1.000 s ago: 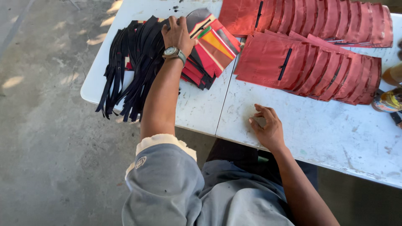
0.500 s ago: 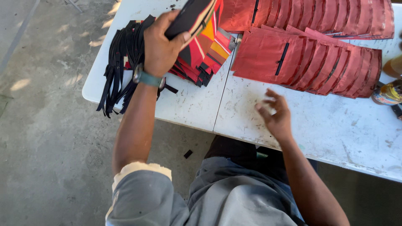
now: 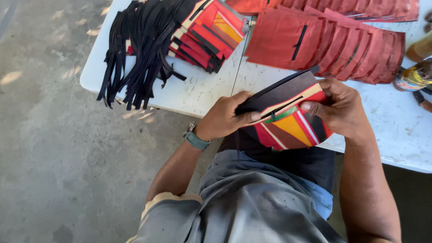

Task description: The person picks up cut red, black and multicolored fabric pieces from a white plastic table, aligns them into a stack, folds and presses the stack together, and ties it with a black strap. They repeat the handling on additional pieces, occasionally reaching for a jar on the table.

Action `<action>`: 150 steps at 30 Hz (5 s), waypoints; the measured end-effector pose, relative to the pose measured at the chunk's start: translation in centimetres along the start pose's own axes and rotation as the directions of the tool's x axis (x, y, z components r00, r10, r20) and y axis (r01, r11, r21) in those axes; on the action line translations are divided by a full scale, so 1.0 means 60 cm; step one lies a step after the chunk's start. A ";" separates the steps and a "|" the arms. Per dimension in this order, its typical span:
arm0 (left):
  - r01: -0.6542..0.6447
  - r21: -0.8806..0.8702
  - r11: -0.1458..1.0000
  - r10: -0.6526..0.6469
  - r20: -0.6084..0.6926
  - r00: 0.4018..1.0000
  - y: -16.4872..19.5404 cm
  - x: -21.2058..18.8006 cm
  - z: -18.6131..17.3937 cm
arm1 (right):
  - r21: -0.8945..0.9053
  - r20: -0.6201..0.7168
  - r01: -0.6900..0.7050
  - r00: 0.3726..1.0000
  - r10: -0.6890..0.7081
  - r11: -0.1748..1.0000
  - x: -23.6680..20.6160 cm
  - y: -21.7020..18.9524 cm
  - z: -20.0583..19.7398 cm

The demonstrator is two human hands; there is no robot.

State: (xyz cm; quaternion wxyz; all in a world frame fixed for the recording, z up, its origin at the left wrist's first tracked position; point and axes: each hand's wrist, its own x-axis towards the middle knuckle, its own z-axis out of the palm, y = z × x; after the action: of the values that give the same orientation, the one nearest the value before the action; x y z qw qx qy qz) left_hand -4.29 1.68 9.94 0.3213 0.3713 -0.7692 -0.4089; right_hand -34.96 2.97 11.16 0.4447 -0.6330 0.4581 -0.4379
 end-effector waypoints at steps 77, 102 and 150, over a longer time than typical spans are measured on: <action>0.457 0.470 0.755 -0.307 -0.363 0.880 -0.358 0.108 -0.426 | -0.534 0.300 0.391 0.917 -0.264 0.750 0.134 0.107 0.328; 0.087 -0.235 0.968 -0.079 0.046 0.996 -0.110 -0.032 -0.038 | 0.562 -0.174 -0.056 0.967 0.185 0.825 -0.042 0.209 0.008; -0.069 0.627 0.776 -0.026 0.141 0.990 -0.215 0.359 0.105 | 0.722 -0.084 -0.293 0.862 0.500 0.627 0.074 0.252 0.087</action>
State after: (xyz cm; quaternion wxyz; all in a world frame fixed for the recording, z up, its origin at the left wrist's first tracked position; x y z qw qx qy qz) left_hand -16.50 -18.88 -0.05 0.1278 0.4187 -0.8865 -0.1497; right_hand -31.95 -3.29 -3.93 0.6641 -0.2362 0.4489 -0.5492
